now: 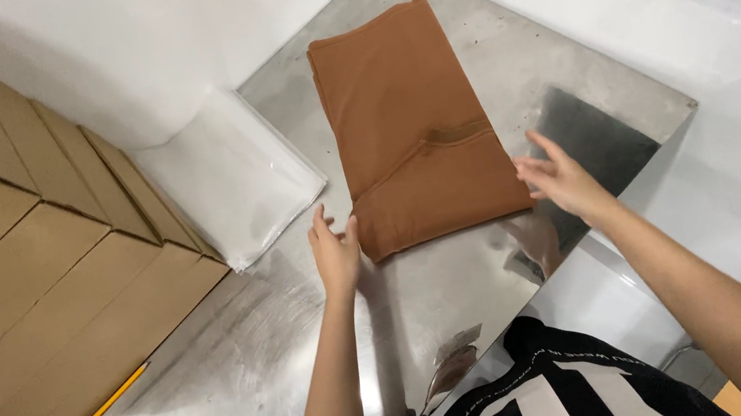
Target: The person folds a stack of plastic bags and places them on a metal table. They then retrieve a brown t-shirt from a clothing rack, fold it neatly, and place it on the table. The person repeats this process with a second brown t-shirt and an orange t-shirt, stacking the folded garments together.
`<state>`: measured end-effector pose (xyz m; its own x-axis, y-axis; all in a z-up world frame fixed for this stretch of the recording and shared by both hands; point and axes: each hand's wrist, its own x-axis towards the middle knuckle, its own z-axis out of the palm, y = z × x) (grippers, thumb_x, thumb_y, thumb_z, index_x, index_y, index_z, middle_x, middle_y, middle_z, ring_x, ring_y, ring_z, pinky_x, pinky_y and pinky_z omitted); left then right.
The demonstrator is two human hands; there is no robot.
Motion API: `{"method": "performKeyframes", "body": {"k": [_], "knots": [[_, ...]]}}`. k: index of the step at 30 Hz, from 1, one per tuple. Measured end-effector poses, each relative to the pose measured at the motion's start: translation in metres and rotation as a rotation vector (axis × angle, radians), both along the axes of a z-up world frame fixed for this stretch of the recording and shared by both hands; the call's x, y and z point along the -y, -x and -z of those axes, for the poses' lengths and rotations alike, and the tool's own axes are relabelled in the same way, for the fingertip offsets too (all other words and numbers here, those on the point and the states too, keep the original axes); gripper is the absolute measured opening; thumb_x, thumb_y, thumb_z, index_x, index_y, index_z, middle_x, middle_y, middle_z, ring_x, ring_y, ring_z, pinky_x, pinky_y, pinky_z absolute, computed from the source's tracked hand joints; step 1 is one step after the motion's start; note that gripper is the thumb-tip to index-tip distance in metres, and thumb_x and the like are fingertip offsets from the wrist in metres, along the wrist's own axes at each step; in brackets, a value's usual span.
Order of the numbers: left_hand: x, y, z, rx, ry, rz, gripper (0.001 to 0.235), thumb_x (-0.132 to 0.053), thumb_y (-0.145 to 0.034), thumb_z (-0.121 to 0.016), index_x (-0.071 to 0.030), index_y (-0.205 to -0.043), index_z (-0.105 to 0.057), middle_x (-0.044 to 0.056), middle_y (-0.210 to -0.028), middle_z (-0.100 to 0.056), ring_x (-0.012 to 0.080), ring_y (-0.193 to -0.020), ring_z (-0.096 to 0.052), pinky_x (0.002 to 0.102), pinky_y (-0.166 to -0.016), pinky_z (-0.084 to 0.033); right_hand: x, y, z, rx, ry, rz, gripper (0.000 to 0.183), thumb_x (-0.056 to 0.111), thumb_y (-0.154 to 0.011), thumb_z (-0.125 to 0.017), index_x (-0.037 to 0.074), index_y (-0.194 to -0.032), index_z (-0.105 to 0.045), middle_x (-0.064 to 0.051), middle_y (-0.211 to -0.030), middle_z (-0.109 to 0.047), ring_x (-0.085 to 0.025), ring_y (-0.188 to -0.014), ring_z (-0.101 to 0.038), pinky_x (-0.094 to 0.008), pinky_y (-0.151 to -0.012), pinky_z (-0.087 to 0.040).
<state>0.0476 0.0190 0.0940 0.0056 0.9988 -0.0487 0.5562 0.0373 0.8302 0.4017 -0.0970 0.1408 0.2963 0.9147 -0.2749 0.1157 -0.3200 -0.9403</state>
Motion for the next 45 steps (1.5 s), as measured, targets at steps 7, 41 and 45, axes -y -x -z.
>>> {"method": "performKeyframes", "body": {"k": [7,41,45], "knots": [[0.039,-0.003,0.083,0.083,0.313,-0.038,0.086,-0.044,-0.095,-0.082,-0.010,-0.161,-0.037,0.021,-0.126,-0.071,0.0408,-0.120,-0.071,0.052,-0.103,-0.058,0.025,-0.009,0.119,0.613,0.026,0.011,0.070,0.034,-0.088,-0.084,0.023,-0.152,-0.059,-0.005,-0.132,-0.070,-0.024,-0.111,-0.073,-0.039,-0.097,-0.056],[0.159,0.017,0.076,-0.469,-0.589,0.522,0.038,-0.005,-0.084,-0.071,-0.012,-0.121,-0.073,0.008,-0.121,-0.071,0.0259,-0.128,-0.065,0.042,-0.111,-0.048,0.156,-0.005,0.104,1.024,0.019,-0.379,0.049,0.014,-0.104,-0.057,0.034,-0.148,-0.062,0.013,-0.168,-0.047,-0.021,-0.165,-0.026,-0.056,-0.132,-0.017],[0.147,0.026,0.062,-0.407,-0.484,0.573,0.030,-0.017,-0.078,-0.077,-0.019,-0.108,-0.080,0.000,-0.106,-0.078,0.0191,-0.117,-0.072,0.037,-0.113,-0.049,0.152,-0.015,0.088,0.905,0.025,-0.386,0.035,0.015,-0.105,-0.059,0.028,-0.135,-0.073,0.017,-0.151,-0.066,-0.013,-0.160,-0.038,-0.053,-0.134,-0.017]]}}
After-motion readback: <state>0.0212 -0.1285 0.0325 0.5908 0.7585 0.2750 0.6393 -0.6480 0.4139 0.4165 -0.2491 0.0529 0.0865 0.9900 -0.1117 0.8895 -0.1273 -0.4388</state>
